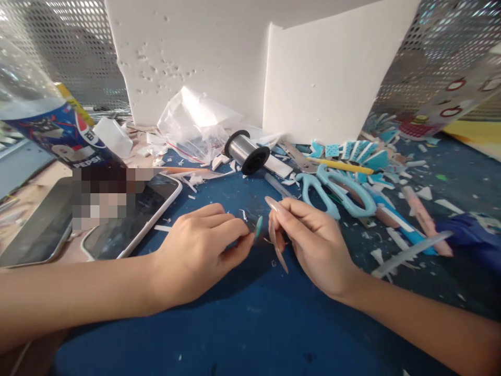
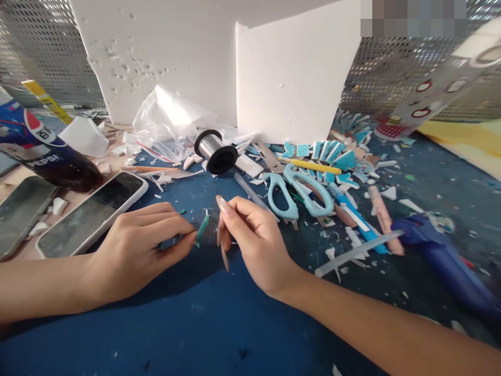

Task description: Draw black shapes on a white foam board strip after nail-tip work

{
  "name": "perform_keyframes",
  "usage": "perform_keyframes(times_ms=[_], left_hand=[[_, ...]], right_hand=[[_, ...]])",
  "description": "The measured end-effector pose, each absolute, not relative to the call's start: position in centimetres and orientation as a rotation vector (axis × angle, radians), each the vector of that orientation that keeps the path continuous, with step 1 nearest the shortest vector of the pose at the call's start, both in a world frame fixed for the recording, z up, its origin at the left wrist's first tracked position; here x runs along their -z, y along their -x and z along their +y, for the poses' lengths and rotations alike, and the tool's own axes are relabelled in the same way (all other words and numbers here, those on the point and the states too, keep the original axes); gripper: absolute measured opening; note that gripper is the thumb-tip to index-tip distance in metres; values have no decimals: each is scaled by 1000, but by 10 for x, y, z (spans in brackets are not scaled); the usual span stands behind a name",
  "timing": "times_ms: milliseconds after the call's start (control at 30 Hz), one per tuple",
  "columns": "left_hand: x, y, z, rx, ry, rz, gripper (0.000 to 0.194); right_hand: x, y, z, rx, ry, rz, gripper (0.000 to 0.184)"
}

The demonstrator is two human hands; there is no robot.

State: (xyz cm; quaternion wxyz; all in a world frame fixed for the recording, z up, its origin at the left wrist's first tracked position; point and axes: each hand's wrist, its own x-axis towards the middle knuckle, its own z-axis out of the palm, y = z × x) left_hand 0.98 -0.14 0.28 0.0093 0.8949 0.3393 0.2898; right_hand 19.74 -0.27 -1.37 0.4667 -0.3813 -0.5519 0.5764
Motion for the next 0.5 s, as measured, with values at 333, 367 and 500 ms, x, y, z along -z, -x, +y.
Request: perform_keyframes(times_ms=[333,367,500], left_hand=[[3,-11,-8,-816,-2217,1146,12],[4,-12,-9,-787,-2107,1168,12],[5,-15,-9,-721,-1654,1241,13]], right_hand=[[12,-200,-10,-1398,857,-1381,33],[11,-201,-11,-1385,858,-1412,33],[6,-201,-13,-1293,924,-1570,36]])
